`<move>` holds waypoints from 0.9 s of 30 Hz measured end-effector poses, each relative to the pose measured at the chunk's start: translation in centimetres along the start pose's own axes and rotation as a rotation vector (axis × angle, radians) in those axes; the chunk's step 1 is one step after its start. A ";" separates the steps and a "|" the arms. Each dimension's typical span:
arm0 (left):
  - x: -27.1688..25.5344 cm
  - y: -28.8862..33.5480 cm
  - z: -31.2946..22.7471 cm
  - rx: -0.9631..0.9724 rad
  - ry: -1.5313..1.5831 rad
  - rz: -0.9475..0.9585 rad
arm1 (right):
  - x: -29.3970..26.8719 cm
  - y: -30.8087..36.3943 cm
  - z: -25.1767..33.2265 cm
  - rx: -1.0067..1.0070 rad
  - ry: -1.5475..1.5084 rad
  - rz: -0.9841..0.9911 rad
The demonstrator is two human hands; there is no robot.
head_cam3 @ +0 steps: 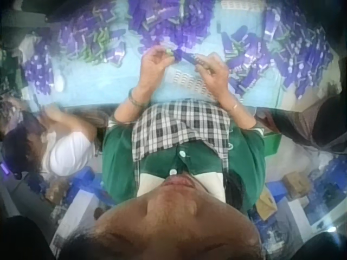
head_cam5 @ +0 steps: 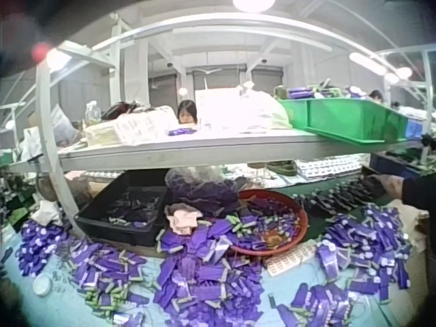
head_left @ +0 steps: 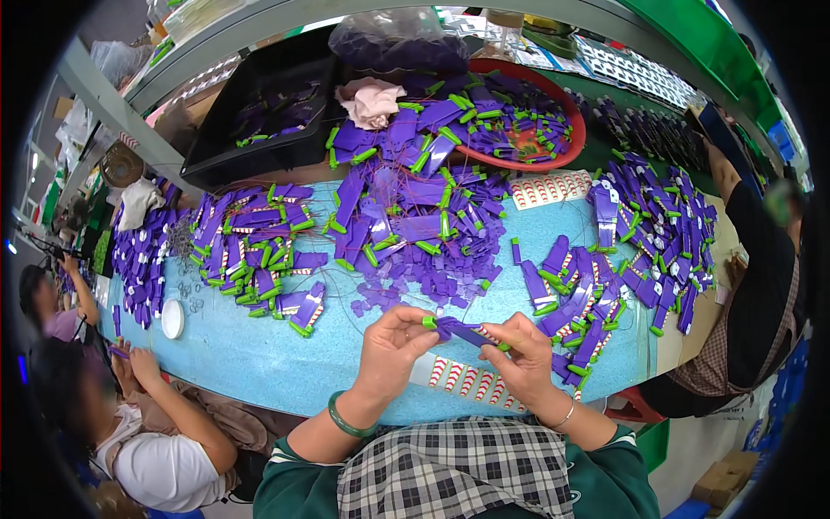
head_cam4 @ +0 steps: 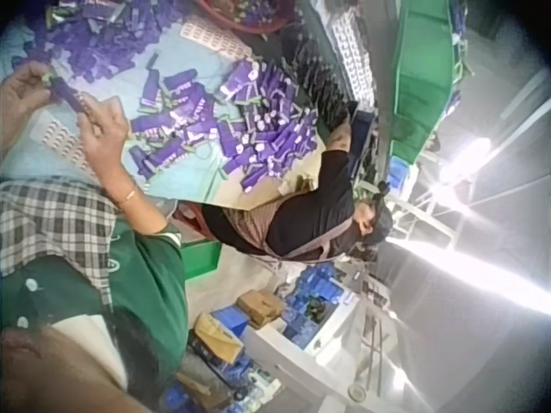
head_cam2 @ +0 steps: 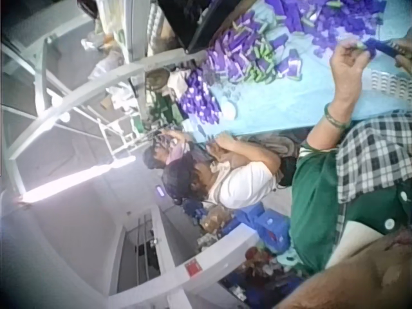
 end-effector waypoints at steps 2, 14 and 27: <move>-0.4 0.2 0.4 0.003 -0.033 -0.015 | 0.1 -0.3 0.4 -0.028 0.028 0.026; -0.2 1.8 3.6 -0.348 -0.457 0.057 | -0.7 -1.6 1.1 0.139 0.108 0.641; 0.1 3.4 2.4 -0.297 -0.576 -0.002 | 2.6 -1.2 0.9 0.207 -0.090 0.570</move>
Point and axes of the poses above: each hand's wrist, its own y-axis away from the middle knuckle, its own x-axis out of the palm, z = x × y, the point moved 7 cm from there along -y, towards the middle knuckle, and after that the axes turned 14 degrees about -x, right-handed, at the moved point
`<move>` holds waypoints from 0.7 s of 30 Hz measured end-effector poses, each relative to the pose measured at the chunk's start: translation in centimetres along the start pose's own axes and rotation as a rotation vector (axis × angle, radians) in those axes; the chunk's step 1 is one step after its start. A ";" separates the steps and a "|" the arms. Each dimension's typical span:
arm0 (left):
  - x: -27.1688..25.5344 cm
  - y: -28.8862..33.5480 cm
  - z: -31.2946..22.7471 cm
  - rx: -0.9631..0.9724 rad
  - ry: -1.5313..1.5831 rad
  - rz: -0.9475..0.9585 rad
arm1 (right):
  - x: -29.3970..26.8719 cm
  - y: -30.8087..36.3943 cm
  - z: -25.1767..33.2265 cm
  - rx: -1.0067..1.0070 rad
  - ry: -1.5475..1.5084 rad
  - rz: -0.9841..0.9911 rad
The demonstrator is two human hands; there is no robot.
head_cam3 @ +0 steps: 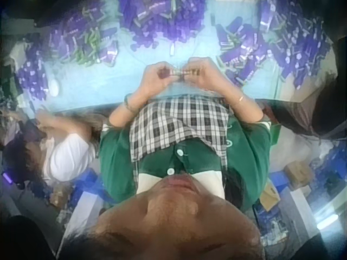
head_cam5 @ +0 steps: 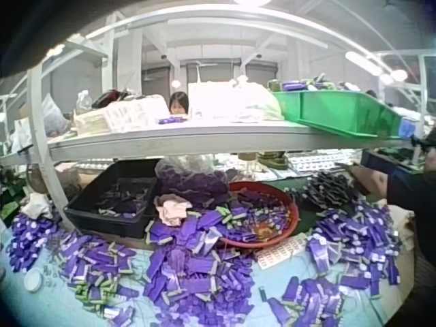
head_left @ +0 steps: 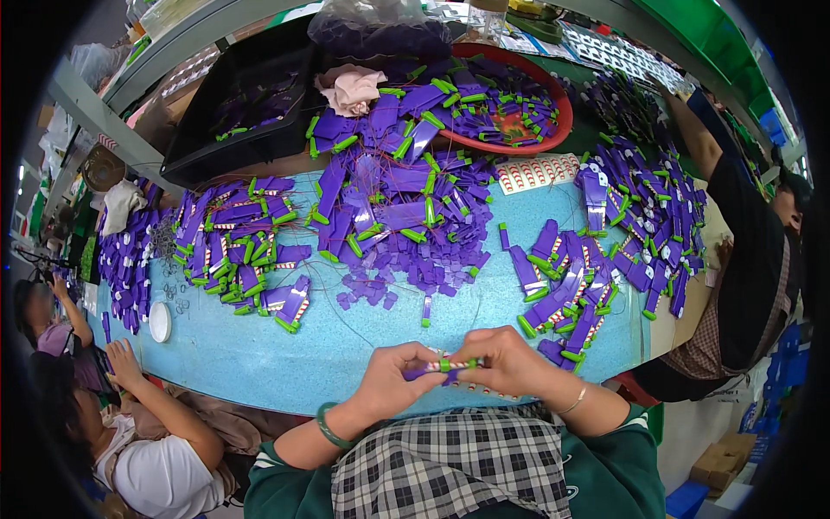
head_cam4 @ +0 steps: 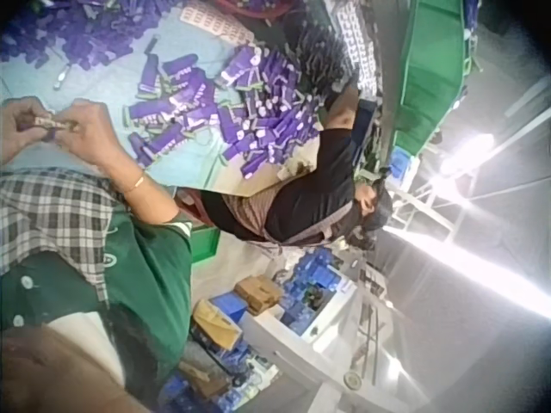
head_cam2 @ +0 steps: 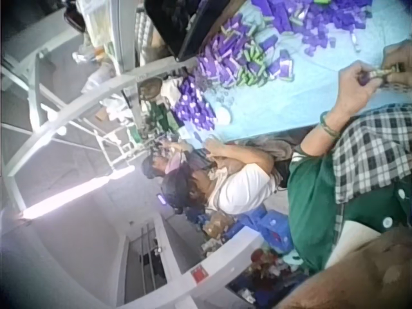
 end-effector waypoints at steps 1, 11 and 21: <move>0.0 0.1 -0.7 0.047 -0.078 -0.049 | 0.7 0.2 -0.9 0.059 -0.076 -0.092; -0.9 -0.4 -2.9 0.199 0.273 0.159 | 0.1 -1.6 2.0 -0.389 0.138 -0.151; -1.6 1.7 -6.3 0.375 -0.460 0.006 | -0.5 -3.9 3.7 -0.475 0.366 0.190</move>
Point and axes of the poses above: each hand's wrist, its own y-axis away from the middle knuckle, its own x-axis out of the palm, z = x × y, the point moved 7 cm from there along -y, towards the middle knuckle, and after that the axes turned 14 degrees about -x, right-handed, at the moved point
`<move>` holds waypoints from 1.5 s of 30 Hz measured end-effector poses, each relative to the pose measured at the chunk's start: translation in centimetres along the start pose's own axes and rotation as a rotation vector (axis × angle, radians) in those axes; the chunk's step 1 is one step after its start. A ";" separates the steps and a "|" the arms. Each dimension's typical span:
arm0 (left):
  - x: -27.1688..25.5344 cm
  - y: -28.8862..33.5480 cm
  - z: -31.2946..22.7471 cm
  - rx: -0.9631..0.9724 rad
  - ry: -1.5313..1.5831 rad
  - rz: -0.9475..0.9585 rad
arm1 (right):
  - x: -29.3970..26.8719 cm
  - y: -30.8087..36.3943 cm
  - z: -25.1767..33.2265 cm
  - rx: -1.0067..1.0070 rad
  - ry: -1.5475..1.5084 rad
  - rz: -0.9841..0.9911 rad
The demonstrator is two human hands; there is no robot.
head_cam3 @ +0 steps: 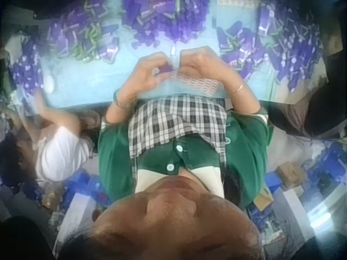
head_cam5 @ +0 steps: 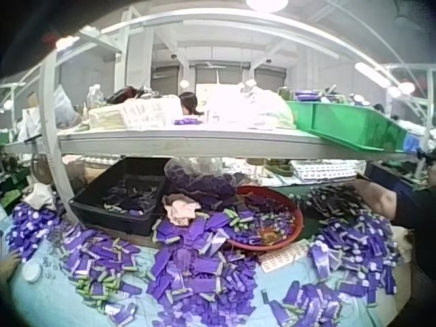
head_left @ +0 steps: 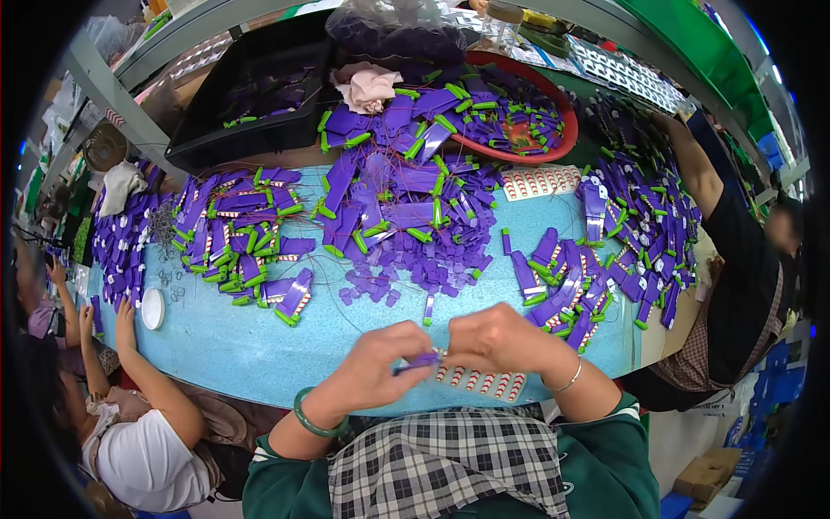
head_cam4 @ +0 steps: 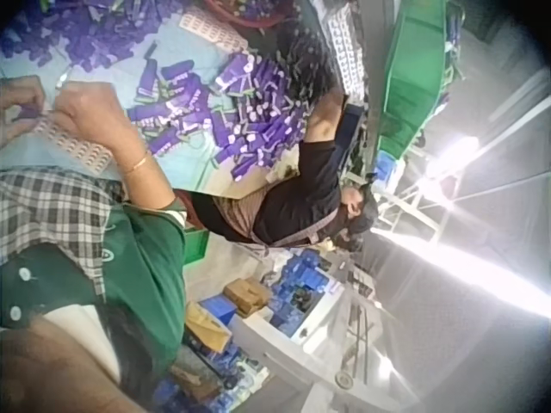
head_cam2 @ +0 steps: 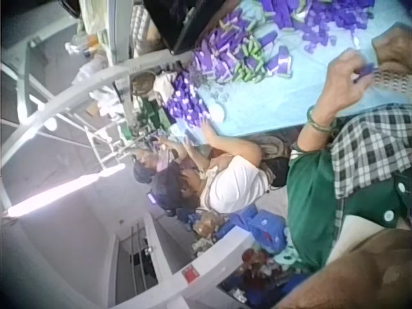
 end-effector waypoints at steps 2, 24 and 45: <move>-2.1 0.8 0.7 -0.118 0.106 -0.042 | -0.7 0.8 -2.9 0.093 0.429 0.101; 1.8 -1.0 4.6 -0.237 0.404 -0.139 | 0.4 3.4 -5.7 0.651 -0.879 -0.603; 5.0 -1.4 2.7 -0.145 -0.077 -0.042 | 2.4 3.6 -1.5 0.440 -0.234 -0.521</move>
Point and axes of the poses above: each hand's wrist, its own y-axis away from the middle knuckle, its own x-axis out of the palm, z = x × y, the point moved 7 cm from there along -y, towards the middle knuckle, and after that the axes turned 14 degrees about -x, right-handed, at the moved point
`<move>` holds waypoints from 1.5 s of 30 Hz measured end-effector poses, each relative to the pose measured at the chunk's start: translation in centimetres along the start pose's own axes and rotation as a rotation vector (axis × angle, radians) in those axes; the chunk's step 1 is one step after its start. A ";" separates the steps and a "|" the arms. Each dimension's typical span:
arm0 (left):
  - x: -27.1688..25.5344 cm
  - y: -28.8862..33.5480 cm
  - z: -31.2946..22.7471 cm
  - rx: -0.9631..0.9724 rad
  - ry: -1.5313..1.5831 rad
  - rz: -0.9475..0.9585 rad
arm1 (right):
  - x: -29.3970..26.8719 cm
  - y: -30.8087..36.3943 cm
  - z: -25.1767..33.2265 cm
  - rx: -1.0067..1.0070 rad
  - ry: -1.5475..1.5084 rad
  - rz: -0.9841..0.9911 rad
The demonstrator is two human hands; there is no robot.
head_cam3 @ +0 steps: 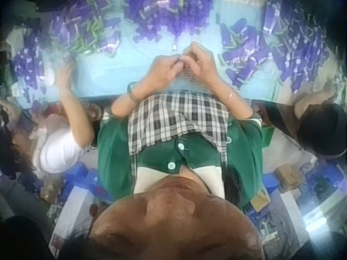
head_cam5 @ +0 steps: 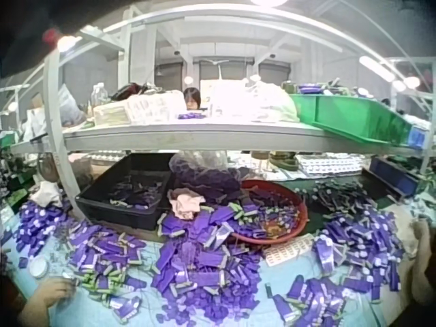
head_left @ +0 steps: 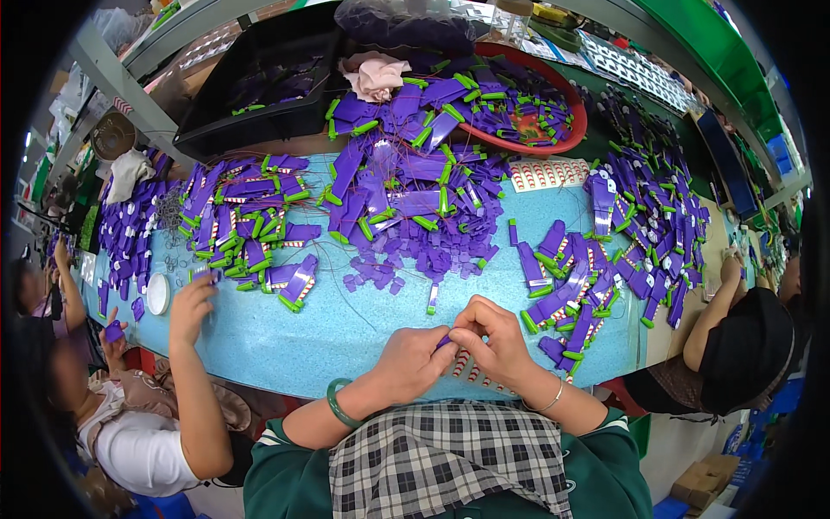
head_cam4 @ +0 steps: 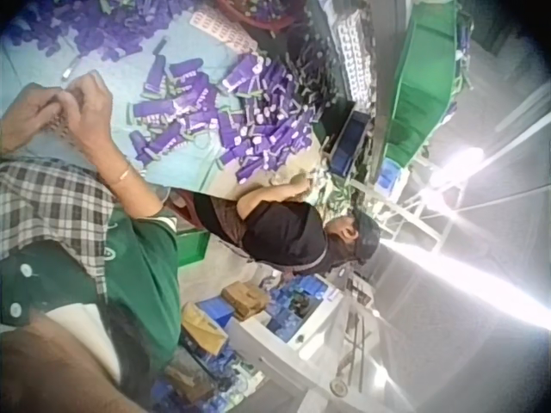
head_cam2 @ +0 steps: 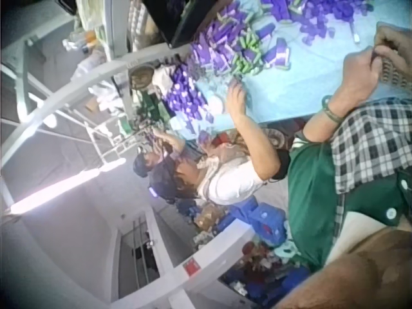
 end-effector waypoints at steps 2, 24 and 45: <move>0.2 -0.1 0.6 -0.110 0.043 0.072 | 0.3 0.5 -1.4 0.077 -0.095 -0.009; -2.3 -2.8 -3.0 0.333 0.022 -0.199 | -2.4 0.2 -2.7 0.089 -0.007 0.136; -19.7 -11.1 3.5 -0.173 -0.851 -0.783 | 1.8 2.8 0.4 -0.189 0.814 0.447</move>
Point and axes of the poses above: each hand's wrist, its own y-axis away from the middle knuckle, its own x-axis out of the palm, z = x × y, the point moved 7 cm from there along -y, towards the middle knuckle, and after that the axes turned 14 degrees about -x, right-handed, at the moved point
